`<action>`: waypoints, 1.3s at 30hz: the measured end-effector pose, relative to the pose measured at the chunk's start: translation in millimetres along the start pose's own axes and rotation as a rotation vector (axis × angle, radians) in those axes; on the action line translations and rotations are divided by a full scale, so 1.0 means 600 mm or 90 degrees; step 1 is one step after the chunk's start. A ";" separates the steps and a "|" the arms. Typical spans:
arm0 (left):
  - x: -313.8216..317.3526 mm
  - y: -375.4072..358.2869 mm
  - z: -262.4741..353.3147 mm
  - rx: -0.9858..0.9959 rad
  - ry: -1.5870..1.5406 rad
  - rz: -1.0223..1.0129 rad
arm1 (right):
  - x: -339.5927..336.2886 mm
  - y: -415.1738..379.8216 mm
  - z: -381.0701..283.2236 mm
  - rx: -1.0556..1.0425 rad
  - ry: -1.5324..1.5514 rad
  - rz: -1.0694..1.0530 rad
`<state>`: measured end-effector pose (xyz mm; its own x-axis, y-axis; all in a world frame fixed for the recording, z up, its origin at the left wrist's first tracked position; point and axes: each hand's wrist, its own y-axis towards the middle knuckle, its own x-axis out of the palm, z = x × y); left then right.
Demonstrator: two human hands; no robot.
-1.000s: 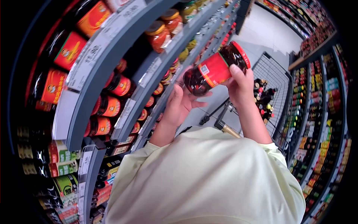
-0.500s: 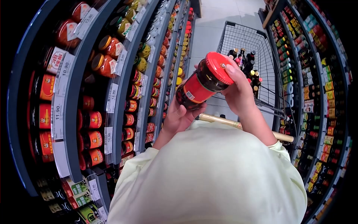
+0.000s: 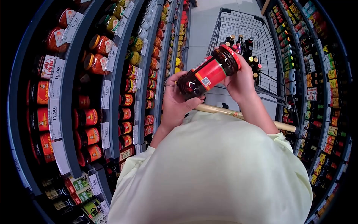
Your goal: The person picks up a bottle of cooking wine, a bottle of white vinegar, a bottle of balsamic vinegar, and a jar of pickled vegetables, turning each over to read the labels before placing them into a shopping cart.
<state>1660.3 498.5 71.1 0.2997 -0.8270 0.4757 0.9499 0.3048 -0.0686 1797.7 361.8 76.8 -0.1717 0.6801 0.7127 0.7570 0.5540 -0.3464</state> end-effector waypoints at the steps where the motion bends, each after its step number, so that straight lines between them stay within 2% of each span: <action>1: 0.002 0.000 0.000 0.008 0.019 0.005 | 0.002 -0.002 -0.002 0.005 -0.022 0.016; 8: 0.014 0.003 -0.002 0.026 0.053 -0.027 | -0.012 -0.010 -0.018 -0.030 0.035 -0.035; 10: 0.015 0.004 -0.005 0.040 0.078 -0.044 | -0.029 -0.010 -0.017 -0.086 0.050 -0.139; 11: 0.015 0.004 -0.006 0.056 0.103 -0.054 | -0.031 -0.009 -0.013 -0.125 0.043 -0.142; 14: 0.022 0.002 0.000 0.029 0.092 -0.019 | -0.037 -0.013 -0.008 -0.131 0.001 -0.147; 15: 0.021 0.001 0.001 0.023 0.107 -0.018 | -0.033 -0.017 -0.013 -0.124 -0.042 -0.121; 20: 0.012 0.011 -0.008 0.024 0.171 -0.034 | -0.028 -0.015 -0.010 -0.108 -0.008 -0.023; 22: 0.015 0.012 -0.011 0.199 0.363 -0.041 | -0.029 -0.016 -0.011 -0.075 -0.062 0.003; 23: 0.014 0.013 -0.006 0.243 0.485 -0.061 | -0.027 -0.017 -0.012 -0.075 -0.062 0.003; 24: 0.006 0.016 -0.006 0.242 0.485 -0.062 | -0.024 -0.020 -0.013 -0.060 -0.060 0.011; 26: -0.013 0.022 -0.012 0.301 0.701 -0.140 | -0.020 -0.024 -0.016 -0.044 -0.058 0.018; 28: -0.010 0.017 -0.015 0.253 0.630 -0.128 | -0.021 -0.026 -0.023 0.005 -0.089 0.007; 30: 0.000 0.013 -0.016 0.092 0.343 -0.078 | -0.025 -0.028 -0.032 0.008 -0.152 0.009; 32: 0.001 0.016 -0.020 0.120 0.299 -0.060 | -0.032 -0.026 -0.039 0.009 -0.214 0.012; 34: 0.001 0.010 -0.007 -0.132 0.062 -0.048 | -0.041 -0.025 -0.044 0.026 -0.266 -0.017; 36: 0.001 0.010 -0.017 -0.124 0.067 -0.048 | -0.044 -0.028 -0.051 0.033 -0.259 -0.048; 39: -0.022 0.015 -0.044 -0.259 -0.140 -0.094 | -0.039 -0.044 -0.063 -0.029 -0.296 -0.148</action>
<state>1667.4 499.7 40.7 0.1751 -0.7151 0.6767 0.9515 -0.0536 -0.3028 1805.7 313.1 92.0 -0.5923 0.6886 0.4183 0.6903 0.7014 -0.1774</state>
